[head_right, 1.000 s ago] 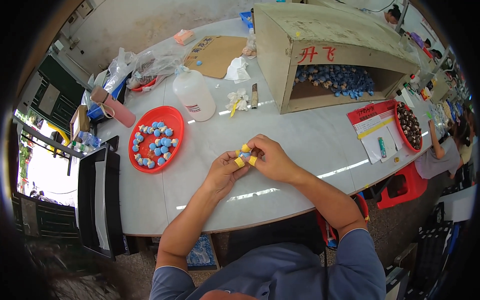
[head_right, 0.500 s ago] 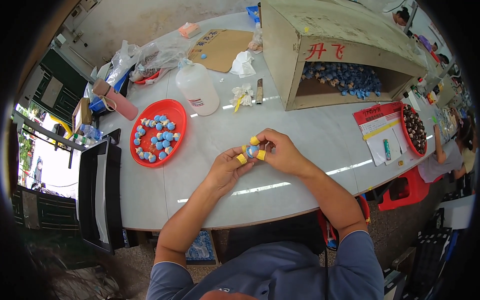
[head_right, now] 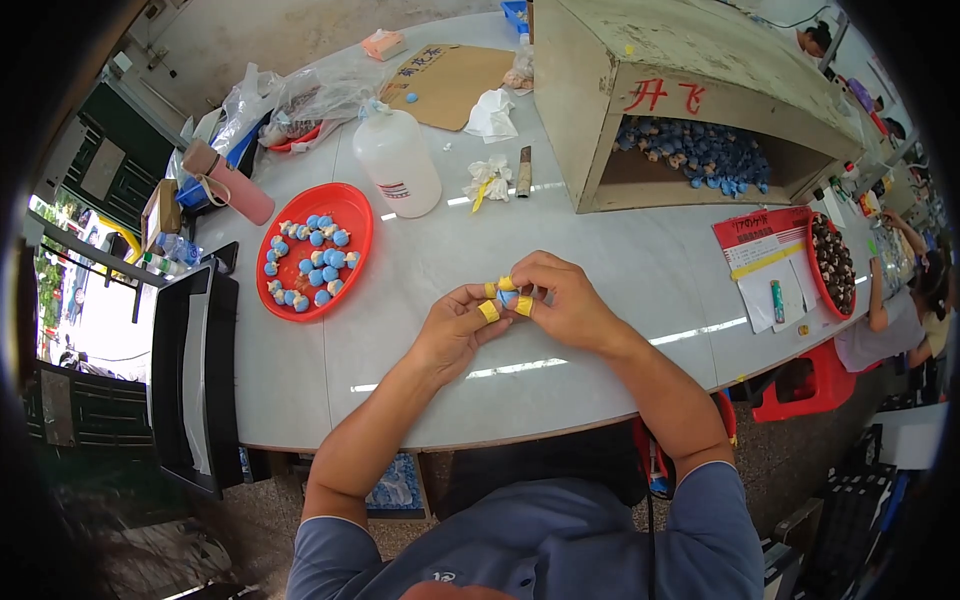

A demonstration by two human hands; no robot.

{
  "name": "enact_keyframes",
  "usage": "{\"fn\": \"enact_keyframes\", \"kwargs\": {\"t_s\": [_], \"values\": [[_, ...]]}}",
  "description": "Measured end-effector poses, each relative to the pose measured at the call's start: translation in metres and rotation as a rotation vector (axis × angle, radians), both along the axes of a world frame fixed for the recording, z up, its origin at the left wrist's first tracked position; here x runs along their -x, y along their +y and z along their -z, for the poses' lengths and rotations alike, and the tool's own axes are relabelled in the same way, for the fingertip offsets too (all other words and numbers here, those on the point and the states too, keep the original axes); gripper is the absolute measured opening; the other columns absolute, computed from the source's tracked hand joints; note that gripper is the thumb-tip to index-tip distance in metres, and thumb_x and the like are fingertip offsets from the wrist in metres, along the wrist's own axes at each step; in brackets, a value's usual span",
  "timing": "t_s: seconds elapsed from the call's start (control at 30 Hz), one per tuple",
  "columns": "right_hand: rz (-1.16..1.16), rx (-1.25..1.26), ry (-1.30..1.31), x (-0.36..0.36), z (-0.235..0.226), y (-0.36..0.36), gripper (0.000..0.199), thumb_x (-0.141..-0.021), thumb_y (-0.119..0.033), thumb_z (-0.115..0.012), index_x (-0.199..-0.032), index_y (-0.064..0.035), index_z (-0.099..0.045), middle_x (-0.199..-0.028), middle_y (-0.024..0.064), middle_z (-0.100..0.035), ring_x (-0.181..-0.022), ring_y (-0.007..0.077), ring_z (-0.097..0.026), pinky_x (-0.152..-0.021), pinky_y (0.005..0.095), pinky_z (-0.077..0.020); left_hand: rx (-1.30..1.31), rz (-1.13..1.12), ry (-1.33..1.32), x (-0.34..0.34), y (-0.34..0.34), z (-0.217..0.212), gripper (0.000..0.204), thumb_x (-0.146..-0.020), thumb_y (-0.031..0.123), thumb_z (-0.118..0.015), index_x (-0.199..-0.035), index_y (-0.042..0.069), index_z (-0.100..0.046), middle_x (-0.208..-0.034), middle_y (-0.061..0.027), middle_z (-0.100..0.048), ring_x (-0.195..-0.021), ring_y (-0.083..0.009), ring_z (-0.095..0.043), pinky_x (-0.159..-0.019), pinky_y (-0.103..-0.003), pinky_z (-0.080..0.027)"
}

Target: The person assembles small plastic toy parts by hand using a glue dispenser bottle.

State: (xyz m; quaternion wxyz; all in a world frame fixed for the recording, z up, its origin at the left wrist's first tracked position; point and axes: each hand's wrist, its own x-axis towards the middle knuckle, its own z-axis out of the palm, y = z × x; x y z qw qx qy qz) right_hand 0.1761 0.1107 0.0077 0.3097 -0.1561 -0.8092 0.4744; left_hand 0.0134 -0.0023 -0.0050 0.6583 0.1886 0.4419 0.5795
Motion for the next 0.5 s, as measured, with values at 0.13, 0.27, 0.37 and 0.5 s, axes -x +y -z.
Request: {"fn": "enact_keyframes", "kwargs": {"t_s": [0.13, 0.27, 0.37, 0.5], "values": [[-0.015, 0.010, -0.037, -0.0009, -0.0014, -0.0006, 0.013, -0.082, 0.001, -0.069, -0.094, 0.0007, -0.062, -0.097, 0.0079, -0.062, -0.078, 0.0138, -0.057, -0.068, 0.0258, -0.0479, -0.012, -0.001, -0.011, 0.0006, -0.0008, 0.0013, 0.025, -0.094, 0.003, -0.057, -0.118, -0.002, -0.051, -0.112, -0.0122, -0.062, -0.103, -0.0208, -0.065, -0.088, -0.027, -0.054], [-0.005, -0.023, -0.019, -0.0019, -0.0004, -0.0008, 0.015, -0.079, 0.005, -0.069, -0.093, 0.0002, -0.063, -0.093, 0.0068, -0.062, -0.078, 0.0166, -0.060, -0.065, 0.0278, -0.0489, -0.008, -0.007, 0.024, -0.0018, -0.0011, -0.0030, 0.025, -0.093, 0.003, -0.058, -0.116, -0.004, -0.051, -0.113, -0.0129, -0.062, -0.103, -0.0209, -0.065, -0.089, -0.028, -0.054], [0.000, -0.037, -0.034, -0.0021, -0.0022, -0.0019, 0.015, -0.079, 0.005, -0.069, -0.093, 0.0004, -0.063, -0.093, 0.0071, -0.062, -0.078, 0.0170, -0.061, -0.067, 0.0283, -0.0497, -0.004, -0.008, 0.038, -0.0029, -0.0007, -0.0055, 0.025, -0.093, 0.003, -0.057, -0.116, -0.005, -0.051, -0.113, -0.0136, -0.062, -0.103, -0.0216, -0.065, -0.089, -0.028, -0.054], [-0.016, -0.023, -0.065, -0.0025, -0.0067, -0.0016, 0.018, -0.079, 0.006, -0.067, -0.095, 0.0010, -0.063, -0.093, 0.0081, -0.062, -0.078, 0.0171, -0.061, -0.070, 0.0286, -0.0504, 0.014, -0.008, 0.002, -0.0014, -0.0008, -0.0026, 0.025, -0.094, 0.002, -0.056, -0.117, -0.007, -0.051, -0.112, -0.0148, -0.062, -0.103, -0.0233, -0.065, -0.089, -0.028, -0.054]]}}
